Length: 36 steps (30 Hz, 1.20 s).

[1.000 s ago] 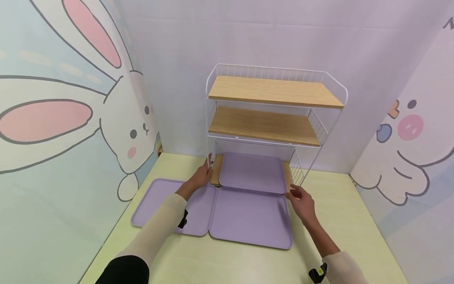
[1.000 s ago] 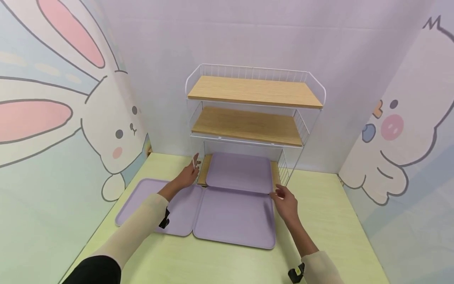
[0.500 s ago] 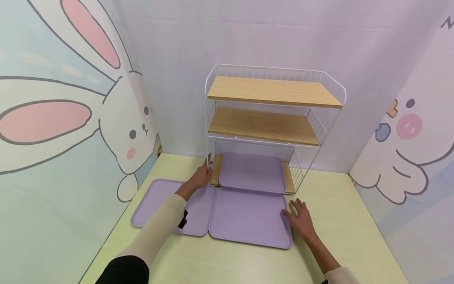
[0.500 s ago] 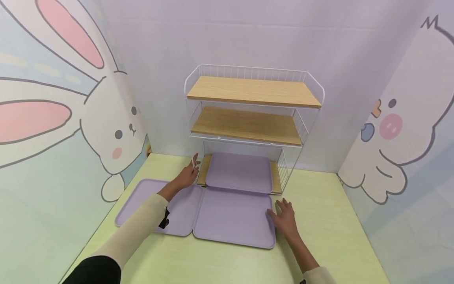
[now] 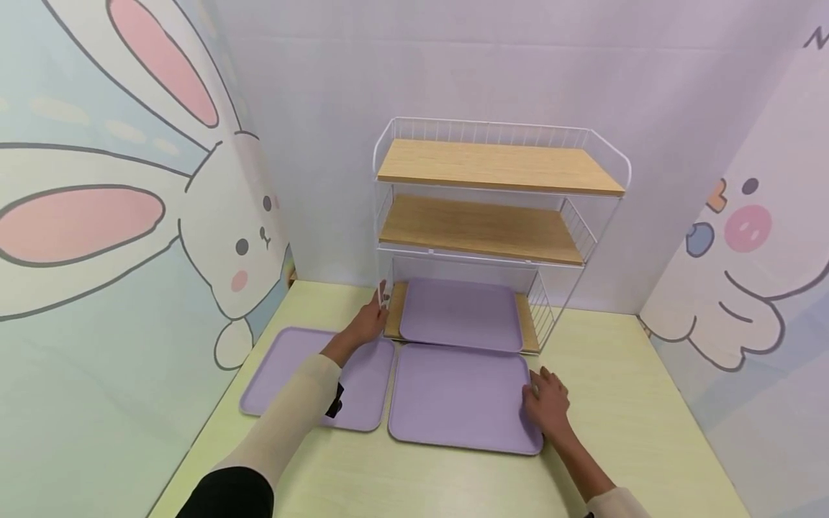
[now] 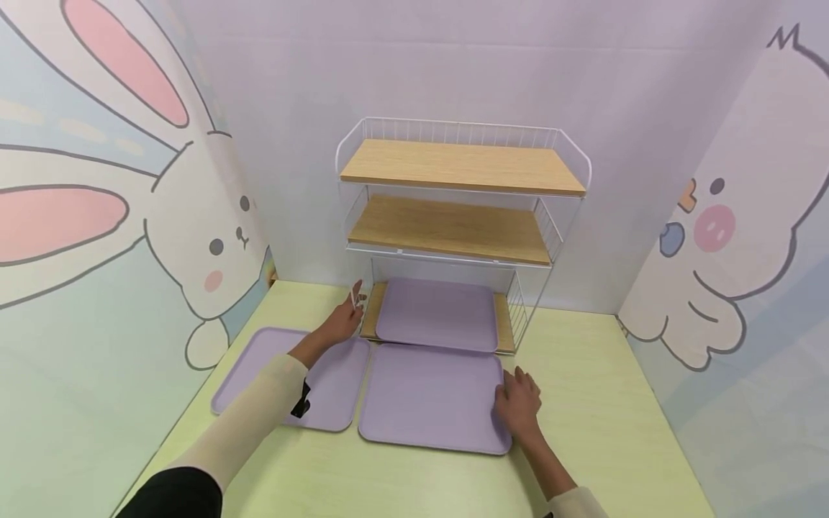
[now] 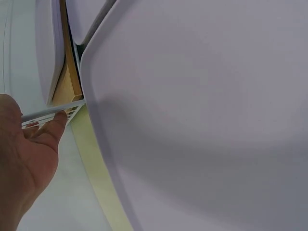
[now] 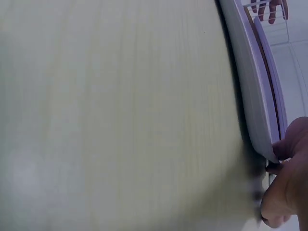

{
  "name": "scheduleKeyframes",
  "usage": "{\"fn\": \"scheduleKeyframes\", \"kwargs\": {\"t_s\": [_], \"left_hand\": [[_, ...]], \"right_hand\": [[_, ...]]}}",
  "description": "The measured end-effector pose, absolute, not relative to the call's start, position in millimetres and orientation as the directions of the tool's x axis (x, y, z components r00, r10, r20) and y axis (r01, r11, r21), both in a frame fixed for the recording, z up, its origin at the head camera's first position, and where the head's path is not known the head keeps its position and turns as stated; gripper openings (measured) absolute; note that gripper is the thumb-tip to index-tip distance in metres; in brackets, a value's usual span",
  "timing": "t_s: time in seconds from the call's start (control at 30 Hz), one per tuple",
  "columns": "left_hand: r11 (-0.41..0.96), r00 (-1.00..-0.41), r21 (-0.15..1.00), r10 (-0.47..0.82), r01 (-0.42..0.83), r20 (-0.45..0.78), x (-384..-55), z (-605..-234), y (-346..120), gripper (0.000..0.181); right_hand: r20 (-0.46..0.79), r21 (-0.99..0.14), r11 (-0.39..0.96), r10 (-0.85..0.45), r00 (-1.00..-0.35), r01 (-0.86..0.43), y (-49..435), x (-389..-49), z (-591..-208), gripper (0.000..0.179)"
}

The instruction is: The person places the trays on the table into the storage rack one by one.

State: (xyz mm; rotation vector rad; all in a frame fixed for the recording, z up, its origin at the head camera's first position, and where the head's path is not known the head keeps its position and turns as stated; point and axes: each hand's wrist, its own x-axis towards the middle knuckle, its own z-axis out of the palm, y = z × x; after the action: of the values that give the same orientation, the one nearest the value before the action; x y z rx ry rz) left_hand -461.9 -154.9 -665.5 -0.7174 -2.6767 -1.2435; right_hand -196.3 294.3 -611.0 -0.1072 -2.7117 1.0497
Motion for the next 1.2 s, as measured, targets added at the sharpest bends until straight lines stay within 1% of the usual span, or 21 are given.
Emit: {"fn": "scheduleKeyframes", "kwargs": {"t_s": [0.1, 0.2, 0.27, 0.3, 0.33, 0.37, 0.43, 0.5, 0.57, 0.6, 0.67, 0.7, 0.8, 0.87, 0.97, 1.2], "left_hand": [[0.550, -0.878, 0.690, 0.374, 0.470, 0.300, -462, -665, -154, 0.078], [0.559, -0.874, 0.676, 0.369, 0.481, 0.317, -458, -661, -152, 0.078], [0.571, -0.880, 0.673, 0.360, 0.471, 0.311, -454, -656, -150, 0.078], [0.578, -0.882, 0.669, 0.353, 0.467, 0.311, -450, -651, -149, 0.078], [0.582, -0.886, 0.670, 0.345, 0.461, 0.310, -447, -647, -148, 0.078], [0.583, -0.887, 0.671, 0.345, 0.458, 0.306, -434, -634, -147, 0.078], [0.589, -0.891, 0.670, 0.338, 0.452, 0.304, -429, -629, -146, 0.078], [0.588, -0.891, 0.671, 0.336, 0.451, 0.305, -430, -630, -146, 0.078], [0.581, -0.891, 0.678, 0.344, 0.449, 0.296, -435, -637, -148, 0.079], [0.577, -0.893, 0.685, 0.341, 0.445, 0.293, -449, -650, -149, 0.079], [0.568, -0.896, 0.698, 0.348, 0.436, 0.276, -455, -657, -151, 0.080], [0.568, -0.898, 0.703, 0.350, 0.429, 0.266, -457, -659, -152, 0.081], [0.564, -0.905, 0.717, 0.351, 0.410, 0.241, -458, -659, -153, 0.080], [0.568, -0.905, 0.713, 0.350, 0.411, 0.242, -457, -658, -152, 0.080], [0.556, -0.898, 0.714, 0.352, 0.426, 0.262, -455, -659, -152, 0.080], [0.553, -0.896, 0.713, 0.354, 0.432, 0.269, -455, -660, -152, 0.079]], "right_hand": [[0.183, -0.678, 0.734, 0.211, -0.960, 0.032, 297, -194, -611, 0.049], [0.198, -0.696, 0.718, 0.193, -0.961, 0.001, 305, -191, -614, 0.049], [0.226, -0.693, 0.721, 0.190, -0.955, -0.021, 312, -190, -619, 0.049], [0.219, -0.684, 0.730, 0.173, -0.960, -0.024, 316, -190, -621, 0.051], [0.205, -0.688, 0.725, 0.156, -0.966, -0.029, 320, -190, -622, 0.053], [0.189, -0.689, 0.725, 0.144, -0.971, -0.026, 323, -189, -621, 0.056], [0.161, -0.687, 0.726, 0.163, -0.973, 0.008, 327, -189, -624, 0.058], [0.080, -0.715, 0.697, 0.147, -0.986, 0.046, 327, -184, -616, 0.060], [-0.009, -0.761, 0.640, 0.151, -0.988, 0.105, 324, -177, -608, 0.061], [-0.056, -0.781, 0.609, 0.151, -0.987, 0.137, 321, -175, -605, 0.063], [-0.158, -0.822, 0.533, 0.123, -0.980, 0.199, 316, -170, -595, 0.075], [-0.185, -0.835, 0.504, 0.119, -0.975, 0.220, 314, -168, -594, 0.084], [-0.221, -0.859, 0.449, 0.107, -0.969, 0.245, 310, -167, -593, 0.114], [-0.216, -0.869, 0.430, 0.111, -0.970, 0.243, 308, -167, -594, 0.125], [-0.211, -0.871, 0.428, 0.117, -0.971, 0.241, 308, -166, -594, 0.130], [-0.199, -0.865, 0.437, 0.153, -0.968, 0.247, 308, -164, -589, 0.127]]}}
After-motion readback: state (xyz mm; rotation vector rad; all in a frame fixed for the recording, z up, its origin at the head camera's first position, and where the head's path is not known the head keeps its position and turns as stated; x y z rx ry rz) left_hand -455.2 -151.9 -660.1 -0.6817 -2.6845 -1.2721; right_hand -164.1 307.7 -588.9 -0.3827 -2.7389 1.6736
